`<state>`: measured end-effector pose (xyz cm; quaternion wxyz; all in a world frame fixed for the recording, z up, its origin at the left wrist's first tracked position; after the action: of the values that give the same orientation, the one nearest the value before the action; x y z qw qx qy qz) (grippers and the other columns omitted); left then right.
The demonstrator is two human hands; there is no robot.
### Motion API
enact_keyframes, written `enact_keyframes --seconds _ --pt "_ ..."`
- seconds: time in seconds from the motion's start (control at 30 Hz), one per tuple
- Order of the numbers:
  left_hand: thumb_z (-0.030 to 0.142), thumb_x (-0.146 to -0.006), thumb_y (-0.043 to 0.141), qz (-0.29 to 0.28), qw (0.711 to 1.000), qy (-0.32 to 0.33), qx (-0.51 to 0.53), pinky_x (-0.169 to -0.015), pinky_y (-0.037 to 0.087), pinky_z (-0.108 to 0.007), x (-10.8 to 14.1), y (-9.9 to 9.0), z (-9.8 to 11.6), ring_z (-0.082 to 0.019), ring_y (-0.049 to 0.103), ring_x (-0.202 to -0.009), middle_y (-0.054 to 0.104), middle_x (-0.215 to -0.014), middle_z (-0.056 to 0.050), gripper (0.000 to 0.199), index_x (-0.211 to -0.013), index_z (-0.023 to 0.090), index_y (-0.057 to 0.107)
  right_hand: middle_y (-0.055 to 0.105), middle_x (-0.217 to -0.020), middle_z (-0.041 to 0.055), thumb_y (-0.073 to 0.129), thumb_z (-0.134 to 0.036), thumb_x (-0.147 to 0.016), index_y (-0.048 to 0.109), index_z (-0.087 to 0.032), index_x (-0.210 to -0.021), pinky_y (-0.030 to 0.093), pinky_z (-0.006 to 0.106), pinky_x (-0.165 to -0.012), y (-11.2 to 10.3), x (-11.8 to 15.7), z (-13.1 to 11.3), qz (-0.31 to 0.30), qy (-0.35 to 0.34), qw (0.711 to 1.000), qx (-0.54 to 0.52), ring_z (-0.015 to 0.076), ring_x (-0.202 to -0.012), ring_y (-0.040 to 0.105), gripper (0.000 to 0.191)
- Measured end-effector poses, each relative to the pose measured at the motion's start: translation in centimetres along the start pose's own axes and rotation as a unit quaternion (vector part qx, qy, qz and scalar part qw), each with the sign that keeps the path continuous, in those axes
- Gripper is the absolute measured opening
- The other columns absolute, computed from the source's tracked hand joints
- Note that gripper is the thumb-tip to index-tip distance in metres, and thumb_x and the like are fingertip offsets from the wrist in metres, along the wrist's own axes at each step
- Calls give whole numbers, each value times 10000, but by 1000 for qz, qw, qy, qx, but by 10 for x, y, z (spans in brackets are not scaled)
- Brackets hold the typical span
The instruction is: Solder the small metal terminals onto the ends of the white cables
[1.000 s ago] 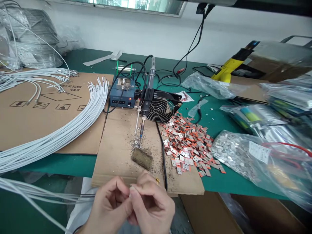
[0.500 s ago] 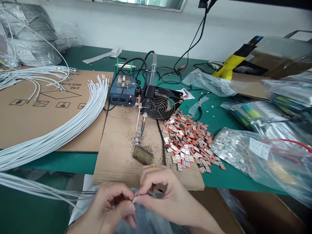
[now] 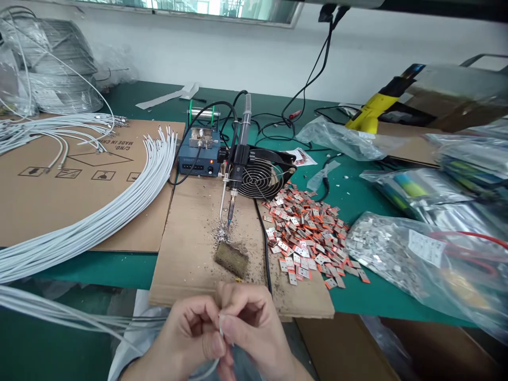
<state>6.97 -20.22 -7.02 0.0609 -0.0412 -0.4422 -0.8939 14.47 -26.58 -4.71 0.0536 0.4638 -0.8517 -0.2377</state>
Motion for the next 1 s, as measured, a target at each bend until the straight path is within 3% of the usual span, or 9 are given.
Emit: enact_keyframes --seconds 0.13,0.27,0.33,0.4,0.47,0.67,0.87,0.93,1.0 --pt "290 -730 693 -41 999 13 16 -441 419 -82 -6 3 -8 -67 610 -487 635 -619 6 302 -693 104 457 393 -510 -27 578 -209 -813 530 -177 -661 280 208 -495 -2 0 -2 27 -35 998 36 85 -507 343 163" --pt "321 -674 730 46 998 4 -48 -442 403 -93 -3 9 2 -81 613 -493 605 -618 6 335 -666 100 479 265 -499 -44 565 -294 -826 504 -196 -662 290 217 -495 -15 -8 -17 66 -77 992 -77 94 -494 278 200" --pt "353 -641 745 120 987 5 -104 -460 413 -114 2 7 11 -79 604 -491 585 -628 8 360 -659 99 490 341 -535 -33 563 -256 -829 553 -209 -700 312 221 -517 -25 -8 -27 88 -103 991 19 98 -528 334 138" --pt "374 -660 726 150 972 12 -182 -467 412 -127 5 5 18 -66 574 -475 559 -612 7 361 -649 100 491 480 -609 -15 619 -175 -776 622 -233 -795 331 219 -534 -29 -7 -32 42 -86 979 182 104 -591 422 61" --pt "353 -719 680 135 954 12 -268 -474 411 -134 6 4 22 -62 554 -480 549 -601 -2 317 -654 102 497 545 -649 1 687 -159 -701 655 -222 -835 345 217 -522 -28 -4 -31 -16 -47 959 281 112 -610 468 151" --pt "323 -802 576 108 901 22 -420 -480 417 -159 1 4 22 -71 523 -487 552 -620 -23 259 -663 115 509 563 -623 11 683 -209 -710 648 -162 -753 380 214 -510 -24 1 -35 -13 -27 936 350 108 -585 504 73" --pt "231 -810 557 102 811 126 -562 -501 388 -148 0 9 28 -81 513 -522 537 -541 -15 218 -616 133 535 535 -585 0 609 -132 -753 579 -140 -649 369 215 -529 -24 1 -37 -25 -7 917 397 95 -580 490 109" --pt "243 -798 572 115 836 118 -523 -488 389 -149 1 10 26 -79 516 -497 528 -528 -6 225 -607 133 523 511 -560 1 600 -138 -752 552 -138 -616 349 211 -494 -22 1 -31 -4 -27 933 359 91 -548 465 144" --pt "301 -766 613 163 886 82 -425 -477 399 -154 1 9 21 -78 528 -467 518 -535 6 268 -592 130 502 481 -536 -3 588 -142 -746 530 -143 -599 333 211 -467 -19 2 -23 39 -72 948 307 89 -514 438 158"
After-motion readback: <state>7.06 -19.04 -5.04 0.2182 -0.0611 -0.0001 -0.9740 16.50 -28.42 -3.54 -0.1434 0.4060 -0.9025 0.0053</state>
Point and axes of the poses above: each hand's wrist, its own x-axis away from the middle knuckle, its own y-axis out of the palm, z = x × y, the point moved 3 cm from there along -x, towards the middle knuckle
